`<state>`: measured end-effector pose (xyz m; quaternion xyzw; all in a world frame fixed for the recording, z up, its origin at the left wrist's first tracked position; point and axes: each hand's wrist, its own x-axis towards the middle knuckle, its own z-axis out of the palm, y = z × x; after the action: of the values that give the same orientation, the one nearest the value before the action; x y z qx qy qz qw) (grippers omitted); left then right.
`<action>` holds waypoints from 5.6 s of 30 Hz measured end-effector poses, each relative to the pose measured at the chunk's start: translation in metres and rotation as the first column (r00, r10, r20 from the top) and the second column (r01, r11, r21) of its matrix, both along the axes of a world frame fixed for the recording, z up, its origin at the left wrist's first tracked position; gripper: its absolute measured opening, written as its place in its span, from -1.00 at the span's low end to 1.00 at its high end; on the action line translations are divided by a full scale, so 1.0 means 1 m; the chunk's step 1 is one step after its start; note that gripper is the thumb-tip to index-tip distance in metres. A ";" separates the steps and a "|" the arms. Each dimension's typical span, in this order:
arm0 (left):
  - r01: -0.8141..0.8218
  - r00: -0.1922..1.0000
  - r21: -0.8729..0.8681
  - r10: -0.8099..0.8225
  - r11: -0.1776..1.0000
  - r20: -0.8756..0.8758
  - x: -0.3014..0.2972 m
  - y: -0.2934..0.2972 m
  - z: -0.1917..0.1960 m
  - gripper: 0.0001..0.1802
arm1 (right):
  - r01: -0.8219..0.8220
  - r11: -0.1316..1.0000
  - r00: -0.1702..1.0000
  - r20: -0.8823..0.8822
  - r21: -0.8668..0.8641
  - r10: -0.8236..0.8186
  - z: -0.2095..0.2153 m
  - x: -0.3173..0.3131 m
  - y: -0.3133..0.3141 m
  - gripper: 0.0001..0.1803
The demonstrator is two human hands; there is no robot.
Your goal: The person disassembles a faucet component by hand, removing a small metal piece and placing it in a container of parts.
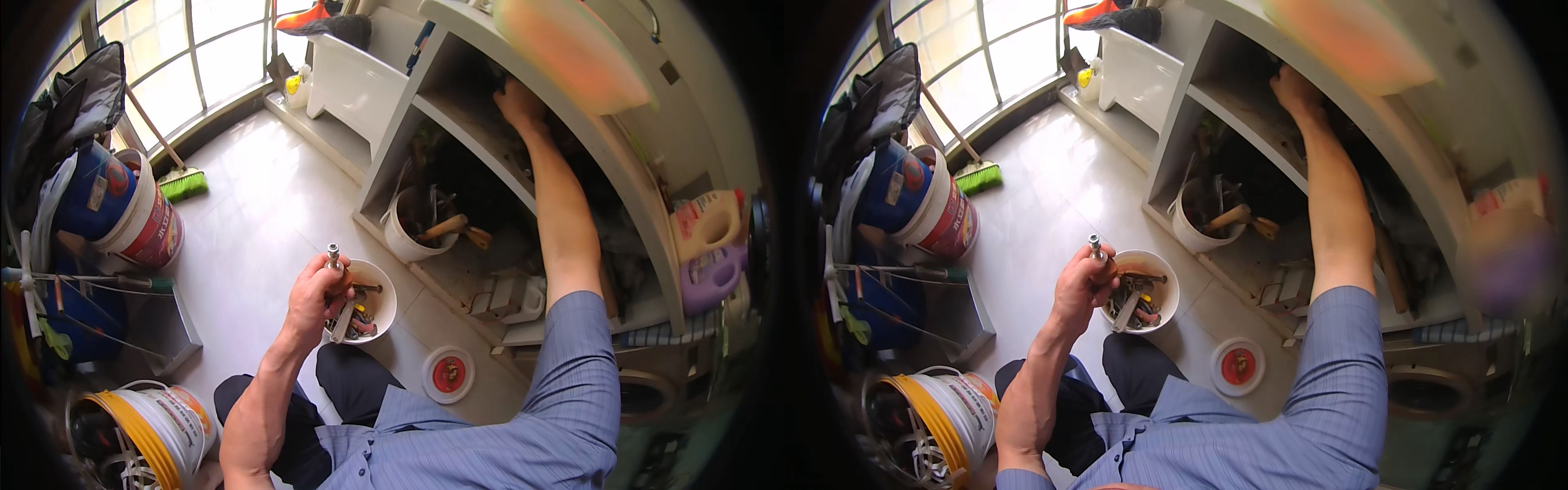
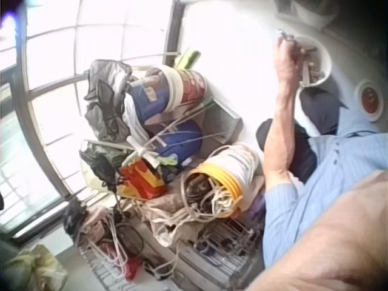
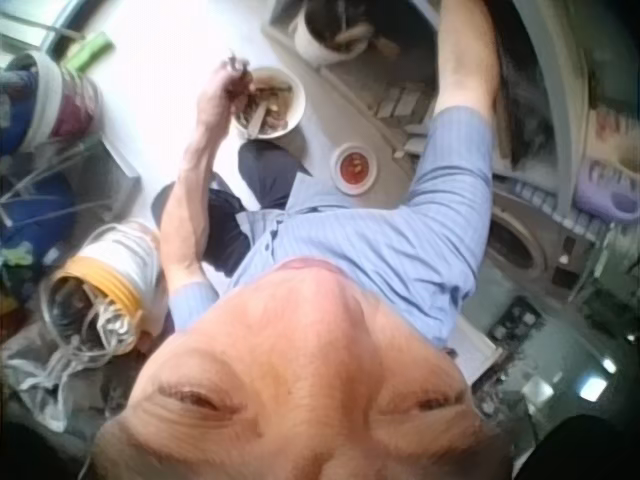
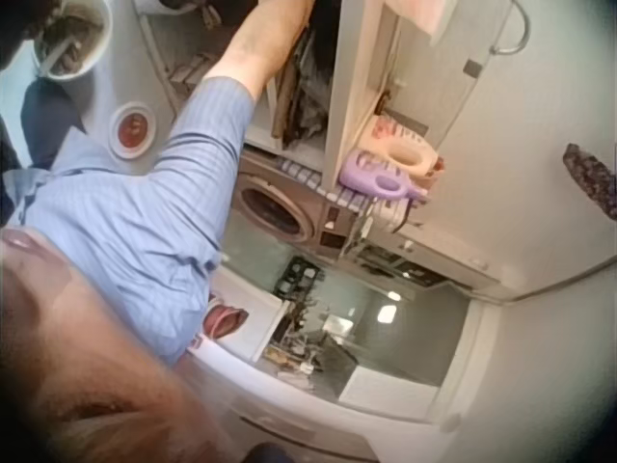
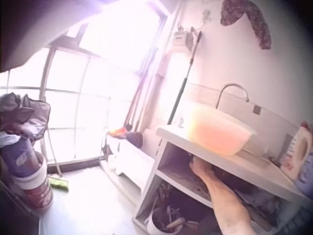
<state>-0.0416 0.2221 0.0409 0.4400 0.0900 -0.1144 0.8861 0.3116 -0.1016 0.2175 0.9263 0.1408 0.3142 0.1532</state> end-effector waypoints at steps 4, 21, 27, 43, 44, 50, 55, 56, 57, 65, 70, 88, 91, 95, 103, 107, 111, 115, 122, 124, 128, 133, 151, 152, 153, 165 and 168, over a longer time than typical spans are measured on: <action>0.019 1.000 0.009 -0.020 1.000 0.020 -0.002 -0.003 0.008 -0.74 | -0.039 0.999 0.999 0.036 0.007 0.038 0.001 0.000 -0.011 -0.55; 0.202 0.979 0.088 -0.199 0.975 -0.041 -0.001 -0.036 -0.004 -0.71 | -0.062 0.996 0.890 -0.455 -0.057 0.029 -0.036 -0.022 -0.058 -0.63; 0.225 0.974 0.076 -0.222 0.971 -0.045 0.001 -0.030 -0.002 -0.72 | 0.024 0.977 0.937 -0.345 0.214 0.053 -0.016 0.012 -0.083 -0.51; 0.244 0.968 0.072 -0.239 0.967 -0.082 0.019 -0.027 -0.005 -0.73 | 0.171 0.853 0.917 -0.396 0.494 0.045 -0.069 0.113 -0.111 -0.34; 0.251 0.966 0.070 -0.245 0.965 -0.080 0.019 -0.026 -0.007 -0.73 | 0.139 0.825 0.921 -0.377 0.547 0.094 -0.071 0.112 -0.108 -0.33; 0.232 0.967 0.071 -0.223 0.970 -0.119 0.019 -0.023 -0.011 -0.75 | 0.267 0.592 0.863 -0.462 0.760 0.204 -0.065 0.083 -0.097 -0.41; 0.247 0.965 0.054 -0.241 0.967 -0.107 0.024 -0.026 -0.015 -0.76 | 0.179 0.516 0.782 -0.439 0.838 0.442 -0.037 0.067 -0.111 -0.59; 0.259 0.962 0.056 -0.253 0.964 -0.103 0.025 -0.028 -0.015 -0.75 | 0.178 0.512 0.735 -0.460 0.840 0.499 -0.034 0.069 -0.117 -0.65; 0.270 0.960 0.058 -0.263 0.961 -0.100 0.026 -0.029 -0.015 -0.75 | 0.179 0.514 0.738 -0.460 0.839 0.494 -0.034 0.070 -0.121 -0.65; 0.263 0.962 0.063 -0.257 0.963 -0.090 0.023 -0.026 -0.014 -0.74 | 0.096 0.782 0.784 -0.531 0.616 0.322 -0.045 0.079 -0.084 -0.50; 0.296 0.953 0.057 -0.290 0.954 -0.093 0.018 -0.031 -0.009 -0.76 | 0.170 0.889 0.873 -0.483 0.424 0.063 -0.059 0.098 -0.079 -0.41; 0.308 0.948 0.095 -0.296 0.947 -0.119 0.023 -0.028 -0.004 -0.76 | -0.039 0.878 0.888 -0.386 0.476 0.248 -0.055 0.079 -0.072 -0.30; 0.301 0.950 0.113 -0.289 0.947 -0.115 0.020 -0.021 -0.009 -0.75 | 0.025 0.793 0.855 -0.424 0.609 0.299 -0.050 0.076 -0.062 -0.32; 0.287 0.956 0.099 -0.279 0.953 -0.088 0.018 -0.020 -0.013 -0.75 | 0.132 0.734 0.827 -0.482 0.666 0.289 -0.035 0.061 -0.050 -0.41; 0.249 0.966 0.095 -0.240 0.964 -0.094 0.028 -0.033 -0.018 -0.74 | 0.090 0.963 0.920 -0.392 0.255 0.018 -0.049 0.035 -0.037 -0.54; 0.151 0.987 0.068 -0.147 0.986 -0.069 0.024 -0.022 -0.022 -0.73 | 0.031 0.980 0.922 -0.385 0.195 0.048 -0.049 -0.086 0.031 -0.64; 0.145 0.988 0.038 -0.143 0.989 -0.053 0.031 -0.034 -0.024 -0.72 | -0.286 0.950 0.957 0.080 0.126 0.278 -0.063 -0.176 -0.020 -0.74; 0.160 0.986 0.080 -0.156 0.984 -0.058 0.029 -0.042 -0.024 -0.74 | -0.010 0.993 0.970 0.240 0.122 -0.020 -0.039 -0.253 -0.091 -0.66; 0.180 0.983 0.156 -0.172 0.971 -0.058 0.015 -0.047 -0.030 -0.77 | -0.001 0.986 0.999 0.040 0.167 -0.005 -0.046 -0.257 -0.220 -0.69; 0.192 0.981 0.181 -0.183 0.965 -0.065 0.012 -0.042 -0.031 -0.76 | 0.026 0.968 0.998 0.040 0.251 -0.038 -0.041 -0.256 -0.237 -0.74; 0.157 0.987 0.191 -0.151 0.969 -0.048 0.006 -0.041 -0.023 -0.75 | -0.038 0.917 0.935 0.337 0.397 -0.107 -0.032 -0.280 -0.242 -0.83; 0.064 0.998 0.179 -0.058 0.982 -0.038 -0.002 -0.043 -0.015 -0.74 | -0.150 0.879 0.928 0.372 0.452 -0.034 -0.030 -0.321 -0.204 -0.86; 0.003 0.998 0.106 -0.010 0.994 0.064 -0.008 -0.016 -0.014 -0.73 | -0.288 0.913 0.955 0.150 0.288 0.254 -0.068 -0.156 0.004 -0.80; 0.015 0.997 0.092 -0.023 0.996 0.077 -0.008 -0.015 -0.015 -0.73 | -0.451 0.851 0.887 0.247 0.269 0.391 -0.060 -0.173 -0.002 -0.84; 0.022 0.997 0.088 -0.028 0.996 0.072 -0.008 -0.014 -0.014 -0.73 | -0.444 0.855 0.890 0.241 0.269 0.387 -0.056 -0.186 -0.015 -0.84; 0.172 0.983 0.145 -0.179 0.974 0.037 -0.008 -0.046 -0.016 -0.72 | 0.266 0.951 0.956 0.080 0.154 -0.281 -0.031 -0.291 -0.309 -0.48; 0.192 0.980 0.147 -0.198 0.970 0.025 -0.007 -0.057 -0.012 -0.73 | 0.269 0.945 0.958 0.052 0.183 -0.283 -0.016 -0.301 -0.344 -0.46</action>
<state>-0.0482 0.1646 0.0288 0.5116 0.0368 -0.1853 0.8382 0.0107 -0.4454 0.2014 0.9338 -0.0244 0.3365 0.1193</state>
